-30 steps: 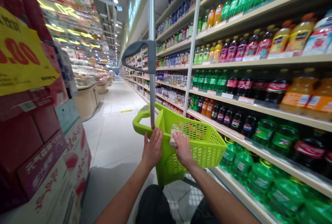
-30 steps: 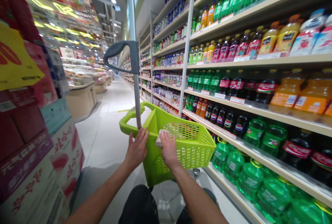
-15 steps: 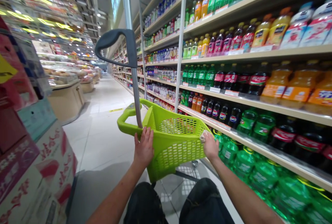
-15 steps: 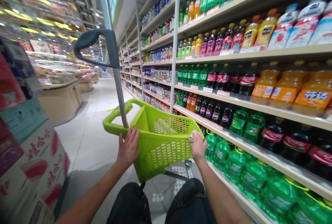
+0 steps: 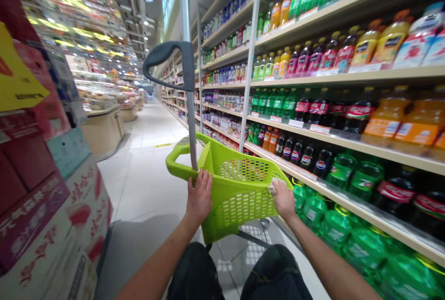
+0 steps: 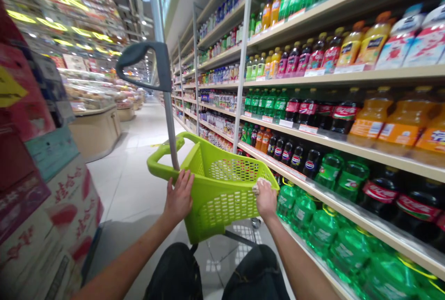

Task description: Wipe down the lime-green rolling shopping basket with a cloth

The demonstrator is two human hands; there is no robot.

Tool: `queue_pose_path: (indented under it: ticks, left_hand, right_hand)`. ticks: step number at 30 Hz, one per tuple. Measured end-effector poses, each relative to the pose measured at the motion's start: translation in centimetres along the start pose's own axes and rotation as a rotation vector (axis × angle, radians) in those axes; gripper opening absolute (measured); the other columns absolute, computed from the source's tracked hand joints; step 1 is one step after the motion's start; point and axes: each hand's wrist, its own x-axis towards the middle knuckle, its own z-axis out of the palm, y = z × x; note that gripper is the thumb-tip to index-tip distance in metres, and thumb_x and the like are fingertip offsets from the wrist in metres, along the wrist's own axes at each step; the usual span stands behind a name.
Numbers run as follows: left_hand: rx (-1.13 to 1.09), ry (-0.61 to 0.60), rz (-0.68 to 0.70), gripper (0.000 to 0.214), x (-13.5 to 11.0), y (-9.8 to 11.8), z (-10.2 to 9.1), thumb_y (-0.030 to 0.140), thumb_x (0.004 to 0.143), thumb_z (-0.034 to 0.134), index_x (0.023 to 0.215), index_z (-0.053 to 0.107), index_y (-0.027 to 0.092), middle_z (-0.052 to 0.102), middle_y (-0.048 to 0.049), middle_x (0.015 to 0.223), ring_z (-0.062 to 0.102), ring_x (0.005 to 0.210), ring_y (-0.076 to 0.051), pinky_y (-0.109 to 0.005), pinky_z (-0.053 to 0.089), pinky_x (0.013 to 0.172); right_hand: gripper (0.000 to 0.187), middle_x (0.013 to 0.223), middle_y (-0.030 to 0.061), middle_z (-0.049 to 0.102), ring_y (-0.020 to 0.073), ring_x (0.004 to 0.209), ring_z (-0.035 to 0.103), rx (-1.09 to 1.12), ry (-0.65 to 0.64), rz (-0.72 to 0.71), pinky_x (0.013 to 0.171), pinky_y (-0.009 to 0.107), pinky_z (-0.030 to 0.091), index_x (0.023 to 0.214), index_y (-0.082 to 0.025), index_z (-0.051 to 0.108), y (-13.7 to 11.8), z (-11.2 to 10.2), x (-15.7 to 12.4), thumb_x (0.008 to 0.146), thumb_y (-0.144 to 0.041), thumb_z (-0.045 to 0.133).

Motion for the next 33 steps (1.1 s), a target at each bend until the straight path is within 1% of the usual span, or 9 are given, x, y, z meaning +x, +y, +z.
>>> queue_pose_path:
  ticks: [6, 10, 13, 16, 20, 23, 25, 30, 33]
  left_hand:
    - [-0.054, 0.076, 0.057, 0.052, 0.2, -2.5, -1.4, 0.014, 0.072, 0.039, 0.123, 0.046, 0.015, 0.045, -0.0095, 0.131, 0.033, 0.125, -0.022, -0.043, 0.014, 0.105]
    - [-0.002, 0.204, -0.187, 0.05, 0.8, -5.8, -2.7, 0.015, 0.072, 0.037, 0.121, 0.046, 0.015, 0.043, -0.0101, 0.132, 0.034, 0.125, -0.022, -0.046, 0.012, 0.105]
    - [0.011, 0.16, -0.179, 0.055, 0.9, -7.0, -3.1, 0.015, 0.068, 0.04, 0.123, 0.044, 0.016, 0.041, -0.0084, 0.134, 0.03, 0.127, -0.023, -0.047, 0.011, 0.105]
    - [-0.005, 0.122, -0.165, 0.058, 0.8, -7.1, -3.1, 0.015, 0.066, 0.041, 0.124, 0.043, 0.017, 0.038, -0.0072, 0.136, 0.028, 0.128, -0.023, -0.047, 0.011, 0.105]
    - [-0.012, 0.102, -0.151, 0.062, 0.6, -6.8, -2.9, 0.015, 0.066, 0.04, 0.128, 0.039, 0.017, 0.032, -0.0053, 0.139, 0.024, 0.13, -0.022, -0.049, 0.01, 0.105]
    - [-0.004, 0.093, -0.154, 0.064, 0.5, -6.8, -2.8, 0.013, 0.065, 0.039, 0.129, 0.037, 0.016, 0.031, -0.0052, 0.14, 0.023, 0.13, -0.022, -0.049, 0.01, 0.104]
    - [0.002, 0.088, -0.155, 0.064, 0.6, -6.8, -2.9, 0.013, 0.064, 0.039, 0.129, 0.038, 0.017, 0.031, -0.0052, 0.14, 0.023, 0.13, -0.022, -0.049, 0.011, 0.104]
    - [0.017, 0.062, -0.153, 0.065, 0.7, -6.8, -3.1, 0.013, 0.063, 0.04, 0.128, 0.039, 0.016, 0.032, -0.0055, 0.14, 0.023, 0.13, -0.022, -0.048, 0.017, 0.102]
    - [0.035, 0.055, -0.15, 0.066, 0.8, -6.7, -3.2, 0.014, 0.062, 0.042, 0.128, 0.039, 0.016, 0.032, -0.006, 0.14, 0.022, 0.13, -0.024, -0.047, 0.019, 0.102]
  right_hand:
    - [0.063, 0.13, 0.0043, 0.045, 0.0159, 0.124, 0.034, 0.36, 0.095, -0.455, 0.101, 0.035, 0.029, 0.12, -0.02, 0.051, -14.7, 1.2, -1.7, 0.064, 0.005, 0.035]
    - [0.062, 0.132, 0.0053, 0.044, 0.016, 0.125, 0.033, 0.512, 0.179, -0.595, 0.102, 0.037, 0.029, 0.122, -0.02, 0.048, -19.0, 1.3, -2.3, 0.066, 0.002, 0.036]
    - [0.051, 0.13, 0.0085, 0.045, 0.0163, 0.124, 0.034, 0.562, 0.223, -0.735, 0.101, 0.035, 0.031, 0.121, -0.017, 0.049, -20.6, 0.3, -2.4, 0.073, -0.005, 0.039]
    - [0.044, 0.131, 0.0077, 0.044, 0.0139, 0.125, 0.033, 0.591, 0.344, -0.809, 0.101, 0.032, 0.031, 0.122, -0.018, 0.048, -22.9, -3.4, -0.8, 0.08, -0.011, 0.037]
    - [0.041, 0.137, 0.0027, 0.035, 0.0154, 0.132, 0.017, 0.479, 0.557, -0.762, 0.106, 0.043, 0.016, 0.121, -0.023, 0.047, -26.8, -11.4, 4.6, 0.085, -0.012, 0.032]
    - [0.041, 0.139, 0.0033, 0.032, 0.0162, 0.133, 0.01, 0.318, 0.528, -0.838, 0.106, 0.044, 0.011, 0.123, -0.021, 0.046, -27.7, -14.2, 7.7, 0.087, -0.01, 0.03]
    - [0.041, 0.138, 0.0045, 0.034, 0.0172, 0.133, 0.009, 0.192, 0.463, -0.966, 0.107, 0.043, 0.012, 0.124, -0.019, 0.044, -26.4, -12.9, 7.7, 0.087, -0.009, 0.03]
    - [0.039, 0.133, 0.0037, 0.042, 0.0198, 0.131, 0.018, -0.076, 0.302, -1.343, 0.105, 0.041, 0.024, 0.123, -0.02, 0.046, -21.3, -6.2, 4.5, 0.085, -0.011, 0.04]
    - [0.038, 0.131, 0.0053, 0.044, 0.0202, 0.128, 0.027, -0.069, 0.355, -1.356, 0.103, 0.042, 0.027, 0.121, -0.019, 0.048, -22.0, -6.9, 5.2, 0.084, -0.011, 0.041]
